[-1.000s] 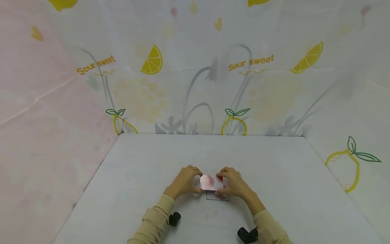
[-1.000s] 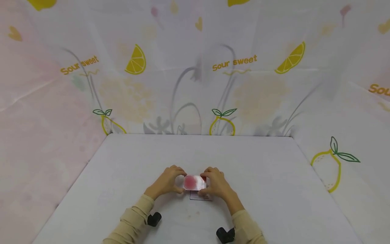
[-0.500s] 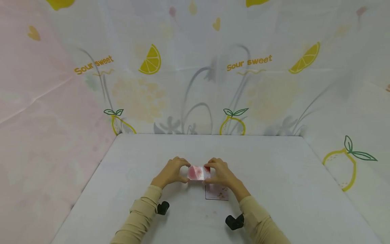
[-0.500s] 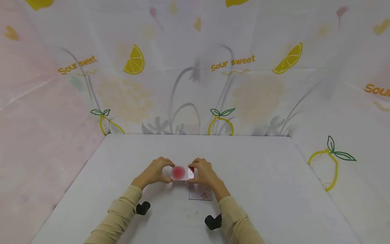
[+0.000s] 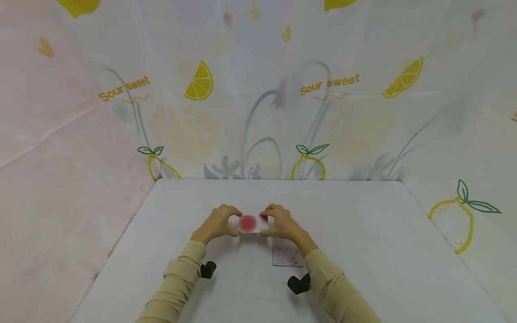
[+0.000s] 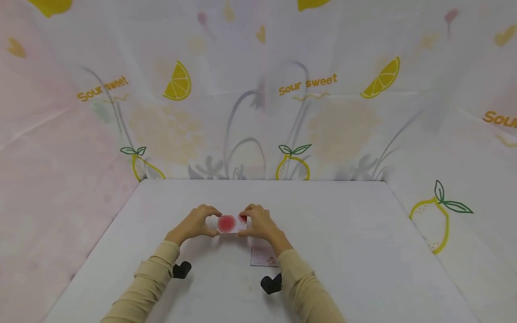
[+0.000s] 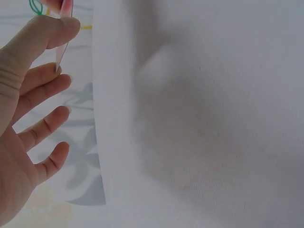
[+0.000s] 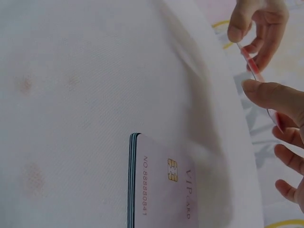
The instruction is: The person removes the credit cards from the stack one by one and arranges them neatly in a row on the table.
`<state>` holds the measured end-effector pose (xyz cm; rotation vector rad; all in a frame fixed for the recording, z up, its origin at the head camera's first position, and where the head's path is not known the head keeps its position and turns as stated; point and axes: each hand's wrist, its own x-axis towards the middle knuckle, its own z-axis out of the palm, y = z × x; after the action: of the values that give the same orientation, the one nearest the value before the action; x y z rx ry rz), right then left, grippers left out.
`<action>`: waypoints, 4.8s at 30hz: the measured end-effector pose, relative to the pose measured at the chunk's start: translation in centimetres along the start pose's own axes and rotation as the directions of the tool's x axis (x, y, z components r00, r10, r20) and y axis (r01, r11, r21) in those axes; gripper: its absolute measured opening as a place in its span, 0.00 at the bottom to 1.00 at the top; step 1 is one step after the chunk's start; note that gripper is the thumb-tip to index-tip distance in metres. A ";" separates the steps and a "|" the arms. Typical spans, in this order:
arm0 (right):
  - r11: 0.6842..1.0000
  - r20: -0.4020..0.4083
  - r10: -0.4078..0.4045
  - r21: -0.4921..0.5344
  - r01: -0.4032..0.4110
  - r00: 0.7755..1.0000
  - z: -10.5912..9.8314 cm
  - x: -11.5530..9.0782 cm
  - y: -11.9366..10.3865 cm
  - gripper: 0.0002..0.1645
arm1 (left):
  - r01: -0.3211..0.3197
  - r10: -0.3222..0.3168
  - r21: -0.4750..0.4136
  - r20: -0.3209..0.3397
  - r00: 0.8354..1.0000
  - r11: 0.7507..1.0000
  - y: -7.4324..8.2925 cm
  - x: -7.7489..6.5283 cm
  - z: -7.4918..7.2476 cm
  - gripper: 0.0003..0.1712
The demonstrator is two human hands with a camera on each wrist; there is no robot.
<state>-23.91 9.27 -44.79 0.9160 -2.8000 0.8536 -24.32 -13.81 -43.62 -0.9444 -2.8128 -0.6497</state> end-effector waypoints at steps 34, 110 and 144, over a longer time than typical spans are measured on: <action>1.000 -0.089 0.005 -0.030 -0.007 0.996 5.1 6.0 -1.4 0.34 | 0.144 -0.143 -0.020 0.046 0.989 0.989 -6.2 -0.7 -2.1 0.30; 0.985 0.086 0.136 -0.122 -0.125 0.987 8.0 5.4 -1.6 0.32 | 0.320 -0.326 0.068 0.096 0.941 0.945 -7.0 -2.3 0.4 0.27; 0.982 0.096 0.161 -0.115 -0.150 0.982 8.5 5.1 -1.9 0.33 | 0.345 -0.353 0.090 0.100 0.930 0.934 -7.2 -2.7 1.0 0.27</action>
<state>-26.14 0.85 -49.82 0.7557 -3.0074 0.6818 -26.43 -20.04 -47.72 -0.4820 -3.1164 -0.5383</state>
